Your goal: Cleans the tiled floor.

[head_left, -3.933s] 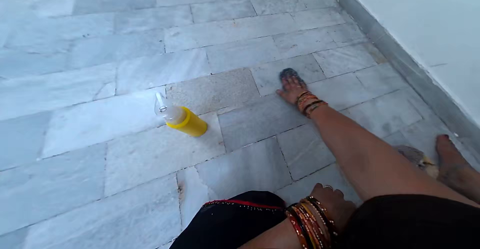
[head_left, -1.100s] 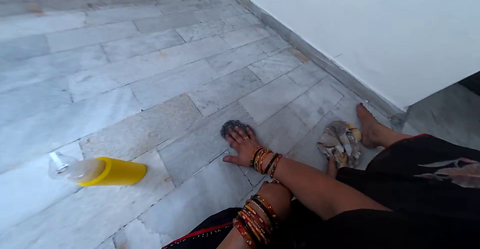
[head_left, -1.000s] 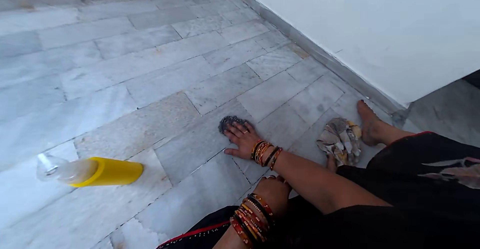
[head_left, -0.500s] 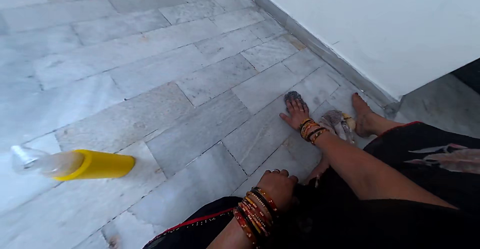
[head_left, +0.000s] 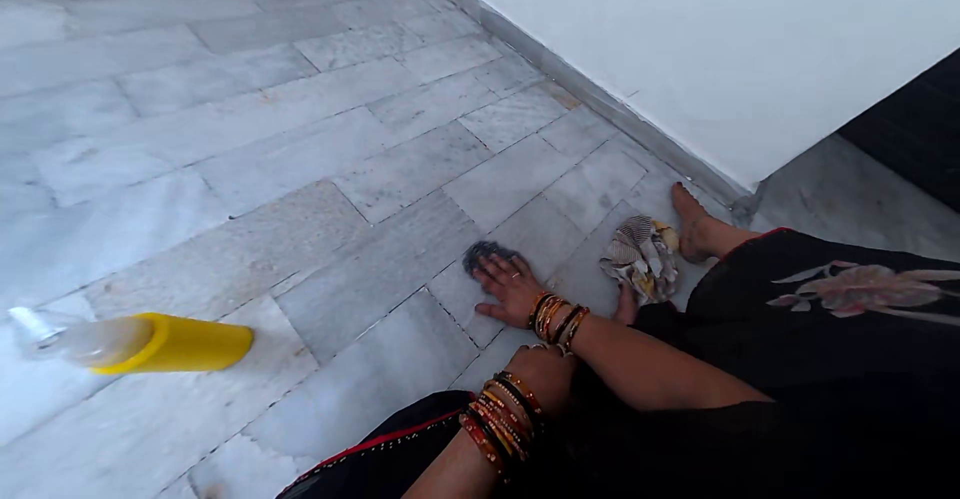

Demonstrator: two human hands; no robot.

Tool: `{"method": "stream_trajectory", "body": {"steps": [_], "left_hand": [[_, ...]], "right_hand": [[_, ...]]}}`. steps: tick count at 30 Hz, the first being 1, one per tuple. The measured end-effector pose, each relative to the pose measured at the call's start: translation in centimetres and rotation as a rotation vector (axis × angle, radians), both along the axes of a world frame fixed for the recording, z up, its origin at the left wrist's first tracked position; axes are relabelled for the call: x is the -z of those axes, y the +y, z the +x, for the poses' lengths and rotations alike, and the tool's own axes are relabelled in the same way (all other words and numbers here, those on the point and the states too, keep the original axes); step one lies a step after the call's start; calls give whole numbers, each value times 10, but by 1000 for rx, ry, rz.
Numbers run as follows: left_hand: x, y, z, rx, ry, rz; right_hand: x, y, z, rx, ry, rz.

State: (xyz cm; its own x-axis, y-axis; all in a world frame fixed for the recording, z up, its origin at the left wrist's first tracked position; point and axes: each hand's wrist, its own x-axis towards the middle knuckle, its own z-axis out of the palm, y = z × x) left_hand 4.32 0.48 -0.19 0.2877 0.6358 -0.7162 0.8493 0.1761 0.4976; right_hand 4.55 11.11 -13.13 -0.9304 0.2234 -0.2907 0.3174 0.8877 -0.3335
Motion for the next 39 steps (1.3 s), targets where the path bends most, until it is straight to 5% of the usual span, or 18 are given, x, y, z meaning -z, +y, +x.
{"method": "stream_trajectory", "body": {"steps": [7, 10, 18, 24, 29, 35, 39], "left_hand": [[15, -1, -1, -31, -28, 50], [10, 0, 1, -20, -48, 64], [-19, -1, 7, 85, 2, -26], [-26, -1, 4, 100, 22, -63], [13, -3, 3, -48, -55, 36], [9, -1, 8, -26, -98, 63], [4, -2, 5, -40, -128, 87]], "right_hand": [[6, 108, 43, 444, -95, 101], [0, 112, 48, 511, -170, 128], [18, -26, 37, -146, 32, 41], [20, -25, 32, -329, 113, -19], [21, 18, 33, -40, 118, 117], [14, 103, 30, 315, -60, 174], [10, 69, 30, 248, -56, 179]]}}
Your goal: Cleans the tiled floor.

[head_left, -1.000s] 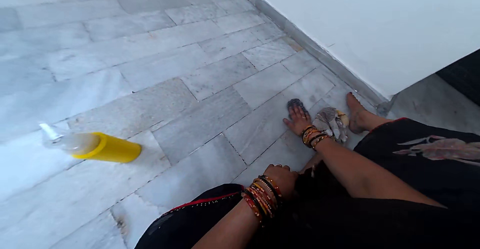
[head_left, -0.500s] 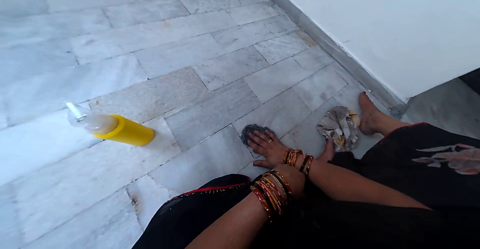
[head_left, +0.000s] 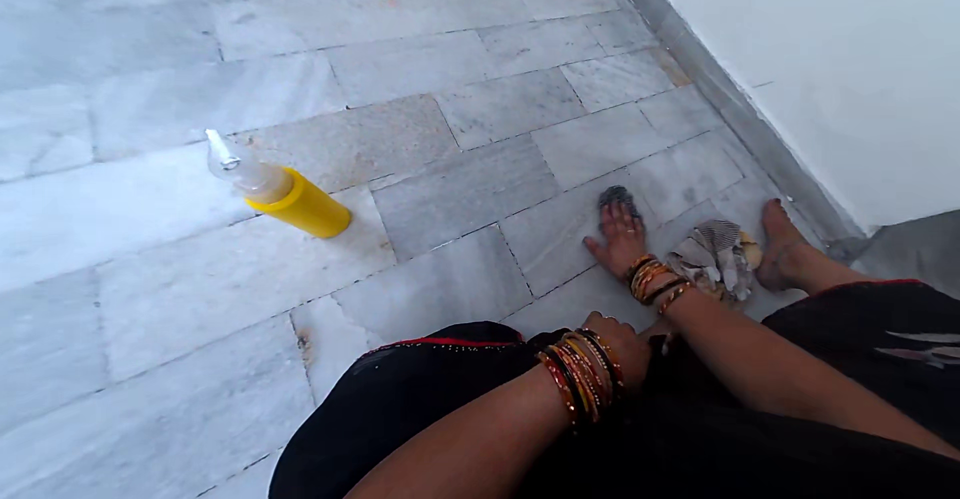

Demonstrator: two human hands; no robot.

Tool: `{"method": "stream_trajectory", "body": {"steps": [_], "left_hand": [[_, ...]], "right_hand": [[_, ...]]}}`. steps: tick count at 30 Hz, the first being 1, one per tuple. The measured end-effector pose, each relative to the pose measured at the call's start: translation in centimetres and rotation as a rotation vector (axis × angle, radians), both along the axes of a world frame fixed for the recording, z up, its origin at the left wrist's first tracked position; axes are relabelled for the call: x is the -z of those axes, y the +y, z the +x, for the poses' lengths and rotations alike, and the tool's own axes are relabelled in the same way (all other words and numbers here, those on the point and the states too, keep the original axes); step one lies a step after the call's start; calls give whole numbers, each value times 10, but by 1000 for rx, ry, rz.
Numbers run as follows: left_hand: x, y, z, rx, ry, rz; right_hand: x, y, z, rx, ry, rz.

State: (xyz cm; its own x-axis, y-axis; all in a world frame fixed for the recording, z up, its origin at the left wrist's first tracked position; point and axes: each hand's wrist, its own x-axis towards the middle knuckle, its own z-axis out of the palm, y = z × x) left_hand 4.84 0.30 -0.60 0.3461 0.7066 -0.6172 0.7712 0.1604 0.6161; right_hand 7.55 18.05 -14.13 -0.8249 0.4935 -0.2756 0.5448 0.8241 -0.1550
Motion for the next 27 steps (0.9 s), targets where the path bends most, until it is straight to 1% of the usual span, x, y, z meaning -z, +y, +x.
{"method": "stream_trajectory", "body": {"steps": [2, 4, 5, 7, 9, 12, 14, 15, 18, 21, 27], "left_hand": [[1, 0, -2, 5, -5, -5], [4, 0, -2, 32, -4, 2], [5, 1, -2, 49, -2, 3], [5, 0, -1, 43, 2, -4], [4, 0, -2, 12, 10, -13], [4, -1, -5, -17, 31, -23], [5, -2, -5, -24, 44, -14], [5, -2, -6, -23, 46, -12], [2, 0, -9, -25, 35, 6], [2, 2, -11, -33, 23, 24], [5, 0, -7, -17, 30, -7]], "right_hand": [[-3, -37, 8, -181, 15, -19], [-6, -64, 18, -318, -5, -72], [-7, -68, 21, -359, -38, -93], [-4, -63, 24, -405, -11, -83], [-1, -46, 18, -362, 26, -46], [-8, -14, -7, -184, -73, -21], [-15, -6, -16, -141, -149, -30], [-20, -9, -16, -133, -174, -45], [-24, -31, 3, -164, -126, -57], [-27, -46, 13, -185, -162, -23], [-41, -28, -22, -152, -238, 4]]}}
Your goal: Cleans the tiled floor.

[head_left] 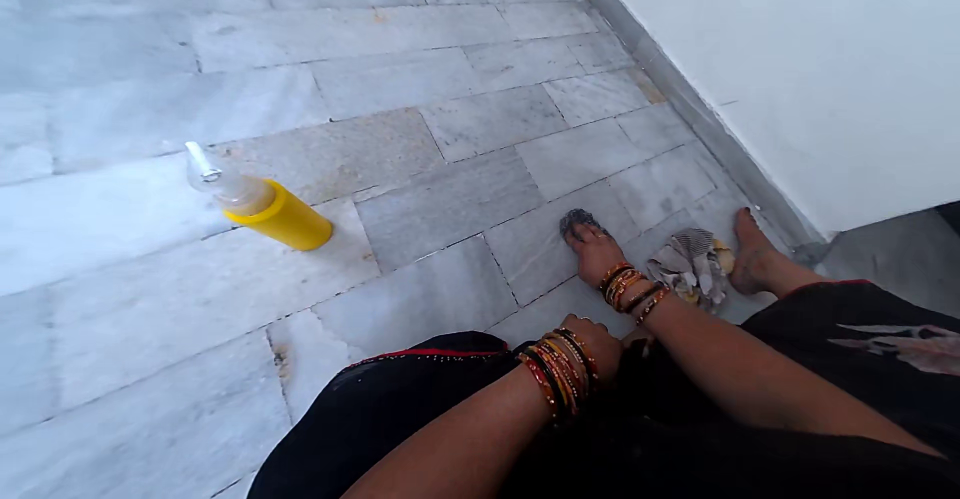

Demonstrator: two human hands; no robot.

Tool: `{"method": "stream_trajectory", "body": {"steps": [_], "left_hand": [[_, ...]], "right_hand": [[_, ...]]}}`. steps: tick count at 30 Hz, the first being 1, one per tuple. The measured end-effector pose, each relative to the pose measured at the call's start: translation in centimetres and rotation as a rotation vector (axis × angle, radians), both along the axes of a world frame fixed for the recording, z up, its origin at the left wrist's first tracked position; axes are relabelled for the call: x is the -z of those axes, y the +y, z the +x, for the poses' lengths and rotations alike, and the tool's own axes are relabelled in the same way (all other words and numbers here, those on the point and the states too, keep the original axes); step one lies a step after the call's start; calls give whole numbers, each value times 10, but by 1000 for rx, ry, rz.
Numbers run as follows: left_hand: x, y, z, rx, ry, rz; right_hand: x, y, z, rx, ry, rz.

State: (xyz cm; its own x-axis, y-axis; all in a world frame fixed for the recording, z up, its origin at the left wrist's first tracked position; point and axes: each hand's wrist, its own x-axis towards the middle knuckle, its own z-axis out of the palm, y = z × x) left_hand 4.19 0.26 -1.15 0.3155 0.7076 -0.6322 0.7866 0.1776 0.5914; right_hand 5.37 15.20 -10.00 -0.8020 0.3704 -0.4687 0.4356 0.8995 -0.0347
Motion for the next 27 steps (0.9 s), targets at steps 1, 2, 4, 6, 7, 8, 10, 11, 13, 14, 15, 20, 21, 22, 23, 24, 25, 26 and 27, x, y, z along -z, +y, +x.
{"method": "stream_trajectory", "body": {"steps": [1, 2, 4, 6, 7, 8, 10, 11, 13, 14, 15, 20, 21, 22, 23, 24, 25, 26, 27], "left_hand": [[0, -1, 1, -2, 0, 1], [0, -1, 0, -4, 3, 4], [-3, -1, -4, -15, 15, 16], [-5, 0, -6, -25, 18, 23], [-6, 1, -6, -28, 18, 23], [-5, 2, -6, -26, 22, 21], [-2, 3, -4, -16, 30, 15], [-1, 3, -2, -11, 34, 9], [1, 3, 2, -8, 38, -3], [1, 2, 3, -7, 40, -3], [1, 2, 2, -7, 41, -4], [-1, 5, -4, -19, 41, -3], [0, 6, -4, -20, 40, -2], [2, 6, -3, -20, 37, 0], [3, 6, -2, -19, 37, 1], [3, 5, -1, -17, 40, 1], [2, 4, -1, -19, 41, 0], [2, 3, 0, -23, 39, 2], [2, 1, -1, -25, 38, 6]], "right_hand": [[0, -2, 1, 1, -13, 8], [0, -6, 4, 1, -28, 19], [-1, -17, 14, -8, -88, 39], [-3, -22, 20, -23, -175, 59], [-4, -21, 19, -34, -195, 66], [-5, -18, 16, -42, -204, 70], [-8, -12, 3, -40, -214, 83], [-8, -10, -3, -37, -221, 92], [-8, -12, -10, -21, -227, 107], [-8, -17, -9, -11, -231, 109], [-7, -23, -6, -3, -234, 108], [-10, -40, -3, -6, -340, 107], [-11, -37, -7, -5, -333, 114], [-13, -34, -12, 5, -325, 120], [-15, -30, -16, 9, -317, 128], [-17, -27, -19, 9, -305, 134], [-19, -27, -18, 8, -281, 138], [-19, -30, -12, 13, -237, 136], [-17, -32, -7, 15, -228, 132]]}}
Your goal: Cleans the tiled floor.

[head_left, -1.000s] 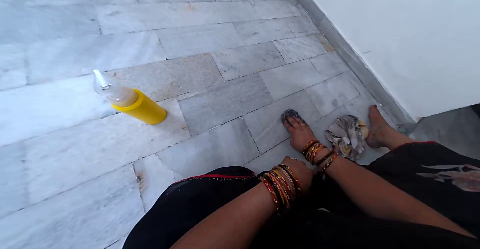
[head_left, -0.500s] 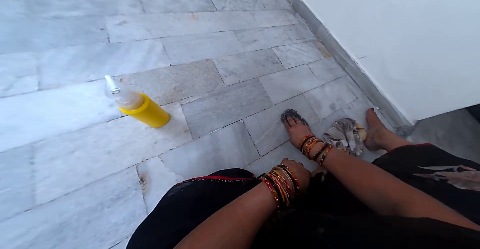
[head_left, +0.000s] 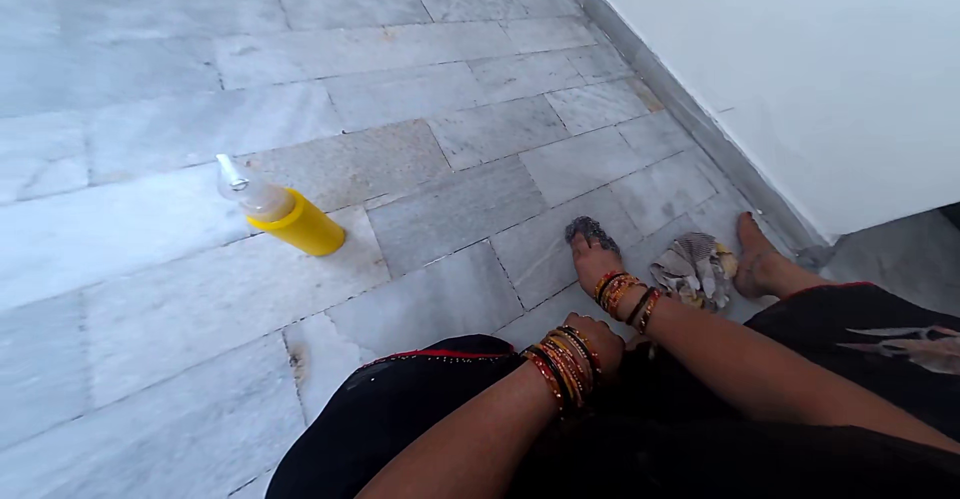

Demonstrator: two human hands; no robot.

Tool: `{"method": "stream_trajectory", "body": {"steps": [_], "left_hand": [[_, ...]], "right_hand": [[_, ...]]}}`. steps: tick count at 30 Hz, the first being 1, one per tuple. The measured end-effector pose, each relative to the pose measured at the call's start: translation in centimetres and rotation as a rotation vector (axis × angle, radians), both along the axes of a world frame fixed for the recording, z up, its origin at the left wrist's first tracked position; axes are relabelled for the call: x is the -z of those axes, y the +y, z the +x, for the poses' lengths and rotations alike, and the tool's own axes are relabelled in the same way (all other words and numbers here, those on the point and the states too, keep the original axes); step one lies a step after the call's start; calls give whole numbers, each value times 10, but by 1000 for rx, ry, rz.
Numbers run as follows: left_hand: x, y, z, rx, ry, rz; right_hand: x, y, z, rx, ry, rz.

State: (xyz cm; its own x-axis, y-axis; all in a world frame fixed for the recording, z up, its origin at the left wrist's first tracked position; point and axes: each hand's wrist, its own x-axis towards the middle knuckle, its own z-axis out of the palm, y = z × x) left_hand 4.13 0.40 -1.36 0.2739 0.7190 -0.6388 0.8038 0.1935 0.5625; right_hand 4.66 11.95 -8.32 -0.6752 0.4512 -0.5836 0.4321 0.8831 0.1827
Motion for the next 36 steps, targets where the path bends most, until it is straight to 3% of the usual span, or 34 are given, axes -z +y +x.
{"method": "stream_trajectory", "body": {"steps": [5, 9, 13, 17, 20, 24, 28, 36], "left_hand": [[-2, 2, -5, -8, -10, 13], [0, 2, -4, -13, -24, 13], [1, -2, -3, -17, -12, -12], [-8, -3, -8, -28, -24, 19], [-7, -2, -8, -27, -49, 38], [36, 3, 5, 89, -5, 91], [-26, -3, -9, 30, 19, -90], [-22, -4, -8, -46, -50, -51]], "right_hand": [[7, -2, 18, -68, -93, -40], [10, 15, -1, -37, -52, -7], [19, 55, -16, -54, 147, -65], [39, 72, 17, -7, 445, -282], [57, 45, 50, -126, 590, -330], [80, -4, 61, -462, 787, -404], [86, -20, 18, -599, 942, -487], [37, -17, -121, -409, 491, -412]]}}
